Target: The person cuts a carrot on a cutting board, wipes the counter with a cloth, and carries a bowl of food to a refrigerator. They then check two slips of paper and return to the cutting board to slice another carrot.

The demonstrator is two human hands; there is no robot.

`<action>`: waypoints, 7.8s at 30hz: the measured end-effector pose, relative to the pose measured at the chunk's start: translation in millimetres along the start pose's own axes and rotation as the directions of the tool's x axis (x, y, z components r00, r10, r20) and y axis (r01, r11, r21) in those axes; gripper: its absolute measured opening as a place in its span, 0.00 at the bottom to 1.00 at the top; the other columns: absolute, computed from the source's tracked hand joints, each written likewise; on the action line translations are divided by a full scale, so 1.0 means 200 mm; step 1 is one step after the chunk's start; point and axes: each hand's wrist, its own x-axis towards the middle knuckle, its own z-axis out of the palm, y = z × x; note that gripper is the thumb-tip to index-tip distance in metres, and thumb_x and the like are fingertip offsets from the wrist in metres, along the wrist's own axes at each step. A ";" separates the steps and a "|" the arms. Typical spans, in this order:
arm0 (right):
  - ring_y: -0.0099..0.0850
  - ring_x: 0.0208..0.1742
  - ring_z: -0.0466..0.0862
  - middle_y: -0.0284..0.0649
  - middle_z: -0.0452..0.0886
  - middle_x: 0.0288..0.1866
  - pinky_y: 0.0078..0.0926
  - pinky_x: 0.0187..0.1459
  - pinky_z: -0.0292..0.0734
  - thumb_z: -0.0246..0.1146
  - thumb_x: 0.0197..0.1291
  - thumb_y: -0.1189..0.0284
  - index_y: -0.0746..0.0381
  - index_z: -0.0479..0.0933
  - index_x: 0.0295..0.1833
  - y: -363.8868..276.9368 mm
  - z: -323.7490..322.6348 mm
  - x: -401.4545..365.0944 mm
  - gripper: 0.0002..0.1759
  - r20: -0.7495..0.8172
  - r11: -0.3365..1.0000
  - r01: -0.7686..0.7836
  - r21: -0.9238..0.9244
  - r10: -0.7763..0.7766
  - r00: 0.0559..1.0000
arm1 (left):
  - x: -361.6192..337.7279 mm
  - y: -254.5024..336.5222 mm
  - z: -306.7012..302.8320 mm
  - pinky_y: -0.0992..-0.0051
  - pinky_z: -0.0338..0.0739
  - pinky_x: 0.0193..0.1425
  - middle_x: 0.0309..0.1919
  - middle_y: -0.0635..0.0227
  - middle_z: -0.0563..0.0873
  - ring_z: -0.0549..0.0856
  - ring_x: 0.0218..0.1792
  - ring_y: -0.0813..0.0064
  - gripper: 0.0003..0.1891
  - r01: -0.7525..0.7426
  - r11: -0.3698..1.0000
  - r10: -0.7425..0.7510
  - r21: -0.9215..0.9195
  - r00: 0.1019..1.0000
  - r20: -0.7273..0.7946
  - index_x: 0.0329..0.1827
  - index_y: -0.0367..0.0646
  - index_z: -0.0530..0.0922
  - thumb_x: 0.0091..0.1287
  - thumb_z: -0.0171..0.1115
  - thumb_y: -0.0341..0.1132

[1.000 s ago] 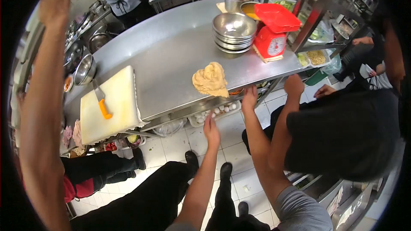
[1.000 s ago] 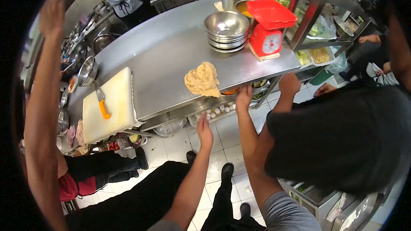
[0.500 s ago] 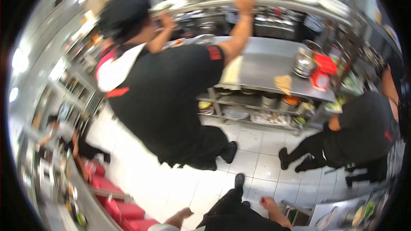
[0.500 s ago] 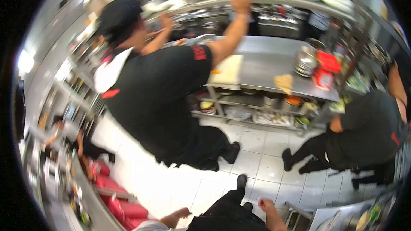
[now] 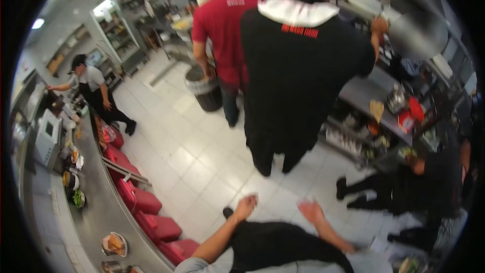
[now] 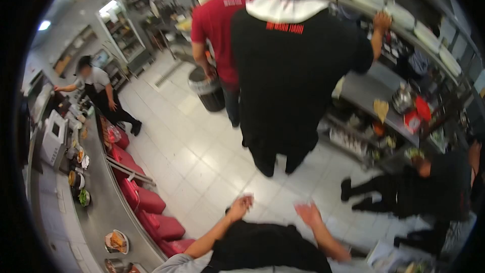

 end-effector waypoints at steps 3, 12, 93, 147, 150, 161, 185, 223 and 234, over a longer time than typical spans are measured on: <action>0.53 0.78 0.65 0.61 0.62 0.77 0.47 0.81 0.57 0.51 0.74 0.43 0.70 0.58 0.75 0.15 1.07 0.06 0.43 0.418 0.995 -0.065 -0.081 0.093 0.904 | -0.17 0.51 -0.33 0.77 0.76 0.38 0.40 0.66 0.86 0.81 0.36 0.79 0.12 -0.154 0.977 0.120 -0.151 0.970 -0.209 0.57 0.38 0.82 0.74 0.57 0.28; 0.56 0.82 0.57 0.66 0.53 0.81 0.53 0.80 0.54 0.35 0.73 0.33 0.61 0.49 0.81 0.81 2.63 0.07 0.48 0.726 0.949 -0.244 -0.200 0.311 0.613 | -0.31 0.96 -1.40 0.76 0.76 0.39 0.45 0.65 0.79 0.79 0.37 0.75 0.18 -0.359 0.882 0.458 0.304 0.802 -0.383 0.58 0.38 0.83 0.65 0.65 0.19; 0.36 0.63 0.81 0.45 0.81 0.65 0.35 0.65 0.75 0.63 0.69 0.63 0.59 0.71 0.71 0.37 8.20 6.55 0.27 0.658 -0.343 0.609 -0.715 -0.038 0.752 | 5.29 0.16 -7.71 0.73 0.83 0.41 0.40 0.61 0.89 0.88 0.38 0.72 0.17 0.171 0.944 -0.243 -0.283 0.940 -0.239 0.55 0.37 0.81 0.76 0.60 0.42; 0.73 0.82 0.42 0.59 0.41 0.86 0.64 0.78 0.47 0.73 0.57 0.53 0.53 0.89 0.42 1.04 9.92 8.03 0.16 0.545 -0.509 0.310 -0.803 -0.415 0.729 | 9.21 1.09 -8.72 0.61 0.91 0.41 0.52 0.49 0.84 0.89 0.46 0.57 0.23 0.317 0.854 -0.110 -0.413 0.885 0.453 0.64 0.34 0.70 0.75 0.62 0.41; 0.64 0.84 0.44 0.59 0.45 0.85 0.53 0.81 0.45 0.72 0.58 0.56 0.64 0.87 0.36 0.87 9.69 7.83 0.19 0.367 -0.315 0.219 -0.923 -0.556 0.746 | 9.28 1.07 -8.59 0.65 0.92 0.32 0.49 0.55 0.81 0.89 0.45 0.62 0.18 0.299 0.835 -0.124 -0.462 0.920 0.372 0.61 0.33 0.70 0.74 0.62 0.31; 0.80 0.77 0.49 0.83 0.50 0.76 0.68 0.78 0.45 0.63 0.64 0.65 0.70 0.81 0.42 0.62 9.44 7.87 0.16 0.266 -0.435 -0.191 -0.880 -0.784 0.561 | 8.75 0.75 -9.35 0.70 0.78 0.26 0.25 0.64 0.83 0.84 0.23 0.73 0.09 -0.108 0.969 0.127 -0.223 0.989 0.072 0.44 0.38 0.80 0.66 0.64 0.33; 0.46 0.51 0.85 0.49 0.86 0.48 0.39 0.56 0.78 0.69 0.63 0.65 0.61 0.83 0.51 1.62 10.84 8.84 0.15 0.521 -0.648 0.728 -0.225 0.551 0.652 | 6.06 -1.23 -10.92 0.64 0.89 0.30 0.27 0.59 0.82 0.85 0.25 0.70 0.10 -0.540 0.564 -0.780 -0.625 -0.100 -0.618 0.35 0.39 0.70 0.64 0.65 0.21; 0.39 0.54 0.87 0.46 0.86 0.53 0.42 0.51 0.83 0.57 0.75 0.63 0.65 0.78 0.58 3.26 11.31 7.66 0.18 0.002 -0.776 0.302 -0.554 0.361 0.933 | 6.42 -2.81 -12.79 0.52 0.86 0.48 0.61 0.51 0.78 0.85 0.50 0.53 0.22 -0.405 0.406 -0.814 -0.819 0.246 -0.526 0.65 0.40 0.71 0.76 0.53 0.46; 0.30 0.48 0.89 0.43 0.88 0.50 0.31 0.45 0.87 0.62 0.69 0.58 0.61 0.79 0.63 3.63 10.43 7.53 0.23 -0.117 -0.142 -0.131 -0.981 -0.103 0.988 | 6.83 -1.84 -12.07 0.55 0.83 0.48 0.47 0.49 0.87 0.87 0.46 0.52 0.20 0.477 0.876 -0.472 -0.076 0.879 0.074 0.53 0.36 0.81 0.68 0.63 0.44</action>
